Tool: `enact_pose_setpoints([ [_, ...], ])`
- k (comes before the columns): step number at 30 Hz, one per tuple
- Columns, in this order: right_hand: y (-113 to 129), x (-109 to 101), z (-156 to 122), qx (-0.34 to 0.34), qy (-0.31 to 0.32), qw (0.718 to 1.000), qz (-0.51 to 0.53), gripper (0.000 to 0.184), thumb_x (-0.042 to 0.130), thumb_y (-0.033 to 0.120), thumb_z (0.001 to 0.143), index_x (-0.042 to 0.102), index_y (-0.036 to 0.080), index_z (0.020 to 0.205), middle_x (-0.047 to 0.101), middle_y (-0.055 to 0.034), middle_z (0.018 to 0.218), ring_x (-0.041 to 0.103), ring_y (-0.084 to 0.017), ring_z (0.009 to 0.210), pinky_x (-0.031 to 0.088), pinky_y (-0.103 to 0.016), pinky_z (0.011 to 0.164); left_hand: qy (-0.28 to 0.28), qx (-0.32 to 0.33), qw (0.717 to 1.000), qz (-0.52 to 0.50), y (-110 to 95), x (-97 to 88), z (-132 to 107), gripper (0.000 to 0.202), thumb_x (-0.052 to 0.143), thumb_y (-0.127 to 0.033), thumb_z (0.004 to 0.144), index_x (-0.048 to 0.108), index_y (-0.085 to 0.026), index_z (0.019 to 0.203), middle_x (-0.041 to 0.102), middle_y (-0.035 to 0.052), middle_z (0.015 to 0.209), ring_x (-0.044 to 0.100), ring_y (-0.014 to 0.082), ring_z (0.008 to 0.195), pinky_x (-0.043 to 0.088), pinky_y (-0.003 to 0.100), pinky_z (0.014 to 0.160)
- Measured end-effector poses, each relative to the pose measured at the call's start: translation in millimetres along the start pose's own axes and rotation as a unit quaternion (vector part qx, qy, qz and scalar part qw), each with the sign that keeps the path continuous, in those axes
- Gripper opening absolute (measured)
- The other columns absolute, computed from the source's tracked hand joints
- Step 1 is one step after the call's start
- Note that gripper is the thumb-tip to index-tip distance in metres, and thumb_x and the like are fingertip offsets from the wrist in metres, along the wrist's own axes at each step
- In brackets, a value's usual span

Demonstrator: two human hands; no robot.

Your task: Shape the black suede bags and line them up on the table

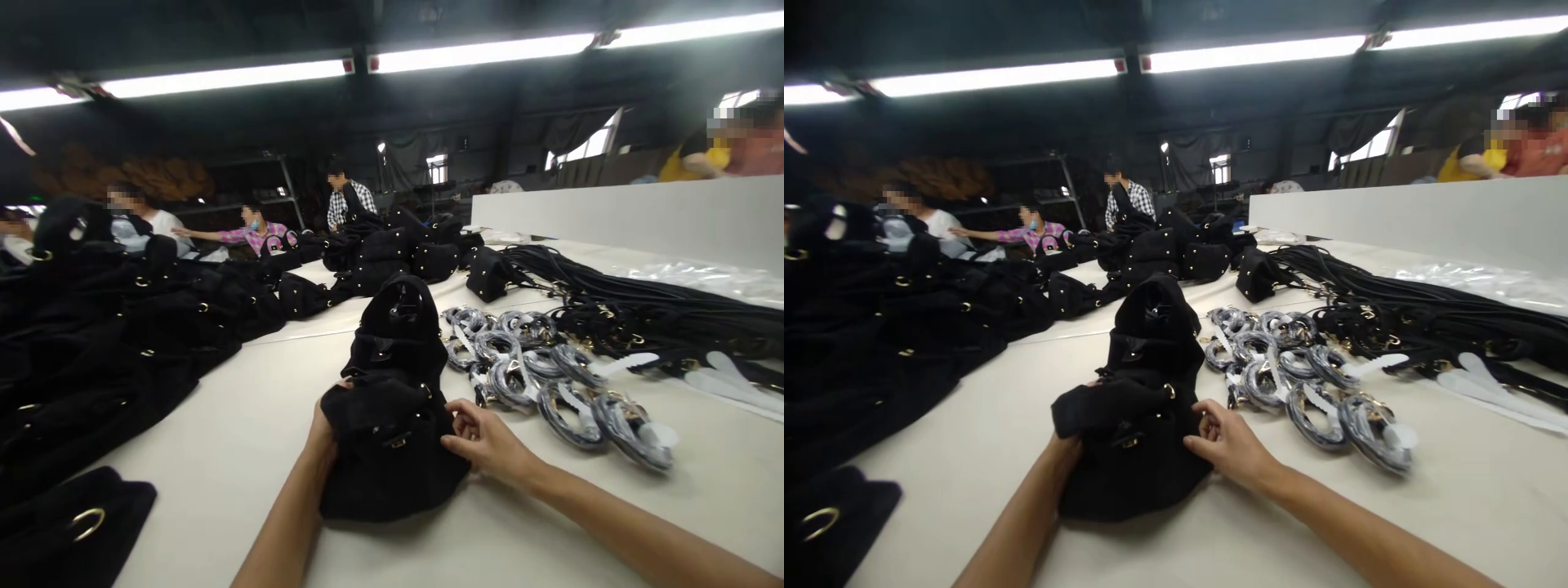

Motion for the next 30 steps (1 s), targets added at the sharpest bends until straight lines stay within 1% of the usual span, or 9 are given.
enact_pose_setpoints([
  [4, 15, -1, -11, -0.125, -0.069, 0.984, -0.106, 0.069, 0.070, 0.029, 0.081, 0.038, 0.023, 0.142, 0.059, -0.0098, 0.117, 0.062, -0.021, 0.092, 0.057, -0.035, 0.075, -0.023, 0.074, 0.993, 0.088, -10, -25.3, -3, 0.033, 0.075, -0.035, 0.063, 0.074, -0.014, 0.089, 0.073, 0.0078, 0.096, 0.063, 0.0243, 0.095, 0.049, 0.033, 0.088],
  [8, 44, 10, -39, -0.387, -0.119, 0.875, -0.265, 0.080, 0.072, 0.030, 0.083, 0.030, 0.024, 0.151, 0.043, -0.0169, 0.146, 0.043, -0.032, 0.137, 0.044, -0.053, 0.110, -0.079, 0.136, 0.974, 0.161, -28, -43.0, -2, 0.042, 0.066, -0.050, 0.075, 0.073, -0.015, 0.098, 0.070, 0.0062, 0.090, 0.063, 0.0243, 0.092, 0.052, 0.035, 0.081],
  [12, 51, 41, -59, -0.501, -0.087, 0.779, -0.368, 0.056, 0.068, 0.042, 0.090, 0.049, 0.029, 0.141, 0.045, -0.0085, 0.151, 0.037, -0.027, 0.144, 0.031, -0.049, 0.121, -0.071, 0.137, 0.977, 0.144, -29, -45.3, 0, 0.043, 0.066, -0.052, 0.076, 0.073, -0.017, 0.098, 0.068, 0.0041, 0.087, 0.063, 0.0243, 0.092, 0.053, 0.038, 0.087],
  [16, 35, 70, -35, -0.520, -0.080, 0.718, -0.456, 0.021, 0.059, 0.040, 0.098, 0.069, 0.039, 0.116, 0.042, 0.0042, 0.155, 0.030, -0.026, 0.148, 0.021, -0.053, 0.124, -0.065, 0.079, 0.988, 0.112, -16, -39.1, 0, 0.041, 0.067, -0.050, 0.071, 0.073, -0.017, 0.095, 0.071, 0.0062, 0.096, 0.065, 0.0284, 0.099, 0.052, 0.045, 0.093],
  [18, 26, 74, -7, -0.489, -0.097, 0.717, -0.487, 0.020, 0.058, 0.035, 0.099, 0.071, 0.041, 0.112, 0.038, 0.0054, 0.158, 0.025, -0.028, 0.150, 0.019, -0.057, 0.123, -0.055, 0.070, 0.988, 0.124, -10, -34.3, -1, 0.044, 0.065, -0.052, 0.070, 0.073, -0.018, 0.096, 0.072, 0.0071, 0.101, 0.064, 0.0305, 0.105, 0.050, 0.048, 0.099],
  [20, 22, 75, 25, -0.452, -0.101, 0.723, -0.513, 0.023, 0.055, 0.033, 0.101, 0.069, 0.040, 0.118, 0.033, 0.0031, 0.160, 0.020, -0.029, 0.151, 0.017, -0.059, 0.123, -0.042, 0.110, 0.972, 0.203, -8, -29.4, -3, 0.050, 0.061, -0.058, 0.071, 0.072, -0.020, 0.102, 0.071, 0.0078, 0.110, 0.063, 0.0320, 0.111, 0.046, 0.051, 0.105],
  [24, 33, 64, 77, -0.362, -0.055, 0.766, -0.528, 0.029, 0.060, 0.024, 0.097, 0.068, 0.035, 0.123, 0.026, -0.0012, 0.163, 0.015, -0.032, 0.152, 0.011, -0.063, 0.122, -0.012, 0.236, 0.899, 0.368, 2, -21.2, -7, 0.065, 0.049, -0.063, 0.074, 0.066, -0.017, 0.117, 0.063, 0.0139, 0.126, 0.056, 0.0341, 0.121, 0.041, 0.051, 0.110],
  [27, 58, 35, 98, -0.316, -0.028, 0.846, -0.429, 0.019, 0.073, 0.025, 0.086, 0.077, 0.032, 0.103, 0.049, 0.0007, 0.150, 0.039, -0.028, 0.143, 0.025, -0.053, 0.122, 0.015, 0.233, 0.888, 0.397, 17, -19.9, -6, 0.070, 0.045, -0.064, 0.074, 0.064, -0.013, 0.119, 0.061, 0.0166, 0.128, 0.054, 0.0341, 0.124, 0.041, 0.051, 0.111],
  [30, 79, -30, 119, -0.176, -0.189, 0.917, -0.305, 0.016, 0.066, 0.025, 0.090, 0.076, 0.032, 0.100, 0.071, 0.0040, 0.117, 0.066, -0.015, 0.107, 0.049, -0.027, 0.103, 0.012, 0.178, 0.900, 0.398, 30, -20.8, -2, 0.065, 0.044, -0.062, 0.075, 0.065, -0.015, 0.115, 0.062, 0.0146, 0.124, 0.057, 0.0334, 0.118, 0.044, 0.051, 0.106],
])
Point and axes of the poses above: each hand's wrist, its own z-axis towards the middle knuckle, its own x-axis out of the palm, y = z × x, the point moved 2 cm from there along z, towards the middle knuckle
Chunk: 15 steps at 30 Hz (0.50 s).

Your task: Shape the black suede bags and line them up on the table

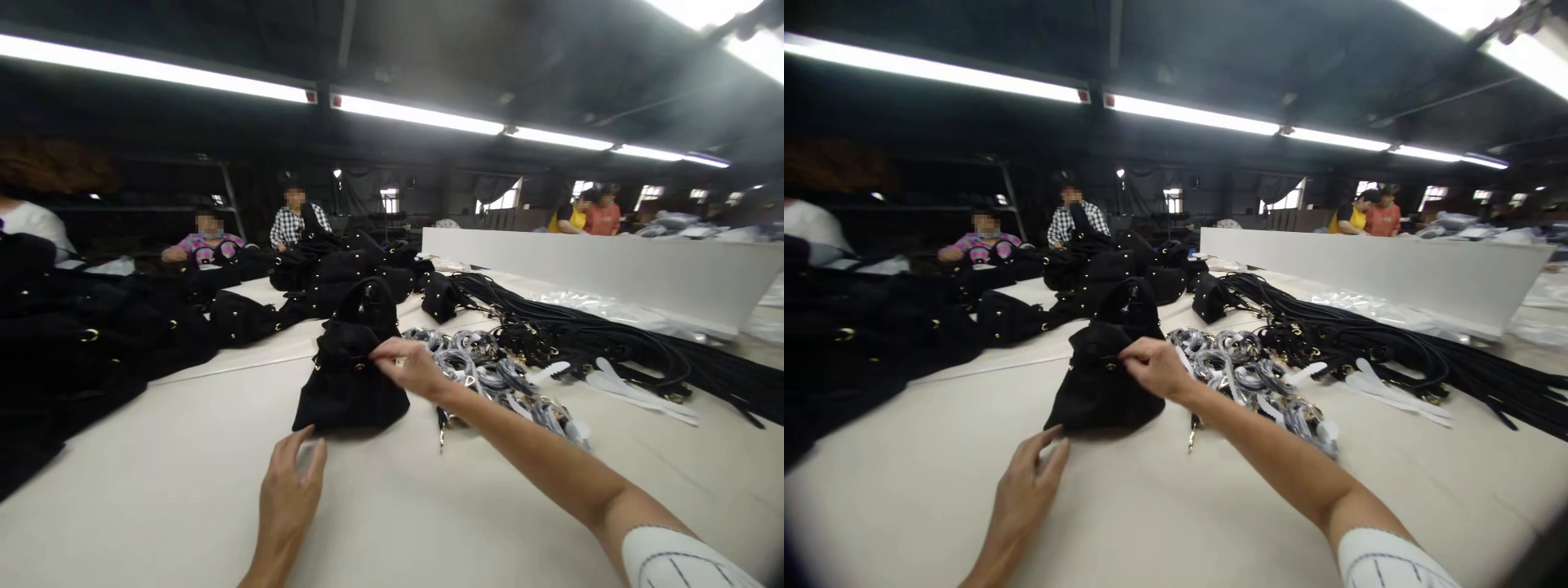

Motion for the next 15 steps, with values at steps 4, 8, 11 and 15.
enact_pose_setpoints([
  [4, -78, -55, 61, 0.202, -0.128, 0.969, -0.063, 0.038, 0.055, 0.019, 0.092, 0.062, 0.017, 0.129, 0.060, -0.0127, 0.132, 0.062, -0.024, 0.115, 0.045, -0.039, 0.106, -0.015, -0.034, 0.999, -0.025, 5, 5.7, 1, 0.057, 0.047, -0.060, 0.072, 0.064, -0.018, 0.107, 0.065, 0.0125, 0.116, 0.062, 0.0314, 0.107, 0.047, 0.048, 0.101],
  [8, -159, -70, 104, 0.360, -0.146, 0.915, -0.106, 0.069, 0.079, 0.034, 0.077, 0.054, -0.001, 0.131, 0.047, -0.0328, 0.137, 0.048, -0.044, 0.130, 0.042, -0.057, 0.106, -0.028, -0.067, 0.996, -0.042, 10, 6.9, 2, 0.052, 0.049, -0.061, 0.070, 0.065, -0.021, 0.099, 0.068, 0.0108, 0.110, 0.063, 0.0318, 0.105, 0.047, 0.049, 0.099],
  [11, -197, -64, 121, 0.421, -0.148, 0.888, -0.111, 0.064, 0.078, 0.040, 0.080, 0.056, 0.003, 0.128, 0.050, -0.0284, 0.137, 0.048, -0.041, 0.130, 0.043, -0.057, 0.105, -0.031, -0.073, 0.996, -0.047, 13, 7.0, 3, 0.047, 0.050, -0.060, 0.070, 0.065, -0.023, 0.094, 0.069, 0.0095, 0.106, 0.064, 0.0315, 0.103, 0.047, 0.048, 0.098],
  [15, -225, -50, 131, 0.427, -0.152, 0.886, -0.100, 0.036, 0.069, 0.037, 0.091, 0.062, 0.013, 0.117, 0.060, -0.0126, 0.127, 0.058, -0.028, 0.118, 0.049, -0.052, 0.101, -0.025, -0.066, 0.996, -0.050, 15, 8.3, 4, 0.042, 0.049, -0.059, 0.074, 0.065, -0.024, 0.091, 0.070, 0.0075, 0.104, 0.064, 0.0295, 0.102, 0.048, 0.047, 0.097],
])
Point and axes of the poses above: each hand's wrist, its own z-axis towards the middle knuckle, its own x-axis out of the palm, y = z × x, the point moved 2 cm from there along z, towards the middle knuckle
